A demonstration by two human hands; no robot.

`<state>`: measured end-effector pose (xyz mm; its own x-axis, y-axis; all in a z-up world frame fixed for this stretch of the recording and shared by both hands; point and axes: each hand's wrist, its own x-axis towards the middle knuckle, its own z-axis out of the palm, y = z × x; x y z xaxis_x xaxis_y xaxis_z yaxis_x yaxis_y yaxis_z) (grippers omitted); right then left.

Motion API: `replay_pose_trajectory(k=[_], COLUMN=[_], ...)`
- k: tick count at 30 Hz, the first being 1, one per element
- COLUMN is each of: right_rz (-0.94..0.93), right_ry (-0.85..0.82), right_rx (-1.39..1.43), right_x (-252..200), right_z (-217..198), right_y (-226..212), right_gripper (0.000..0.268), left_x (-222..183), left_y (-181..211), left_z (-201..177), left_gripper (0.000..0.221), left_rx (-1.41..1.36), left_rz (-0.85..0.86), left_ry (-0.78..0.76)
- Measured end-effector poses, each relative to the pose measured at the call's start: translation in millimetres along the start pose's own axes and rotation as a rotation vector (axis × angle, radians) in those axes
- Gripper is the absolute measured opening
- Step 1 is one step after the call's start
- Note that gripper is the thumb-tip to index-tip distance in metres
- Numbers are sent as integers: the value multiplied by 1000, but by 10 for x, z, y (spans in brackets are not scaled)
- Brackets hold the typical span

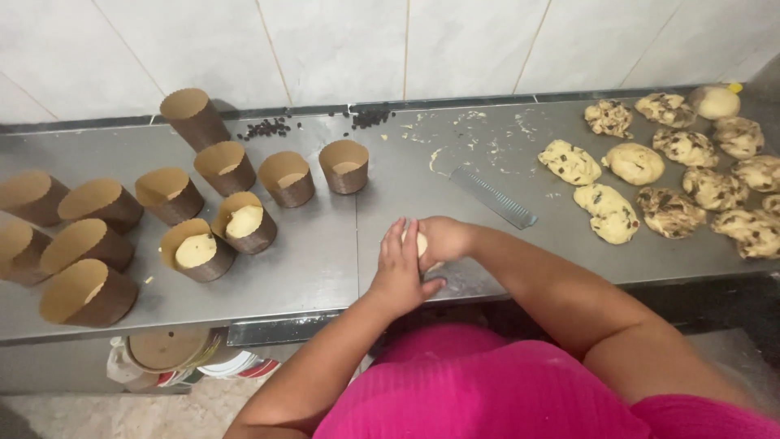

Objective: Shaping dough into balls and placing them into paper molds on a bakery prep table.

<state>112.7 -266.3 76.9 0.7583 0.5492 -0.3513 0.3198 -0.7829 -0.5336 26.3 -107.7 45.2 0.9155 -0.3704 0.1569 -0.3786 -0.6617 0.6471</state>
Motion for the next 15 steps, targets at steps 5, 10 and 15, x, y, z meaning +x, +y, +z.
replay_pose_trajectory(k=[5,10,15], right_rz=[8,-7,95], right_ry=[273,316,767], right_rx=[-122,-293,115], right_x=[186,-15,-475], right_z=[-299,-191,-72], right_y=[95,416,580], right_gripper=[63,68,85], left_x=[627,987,1121], left_y=[-194,-485,-151], left_z=[-64,316,74], left_gripper=[120,117,76], left_rx=[40,234,487], left_rz=[55,61,4], left_ry=[204,129,-115])
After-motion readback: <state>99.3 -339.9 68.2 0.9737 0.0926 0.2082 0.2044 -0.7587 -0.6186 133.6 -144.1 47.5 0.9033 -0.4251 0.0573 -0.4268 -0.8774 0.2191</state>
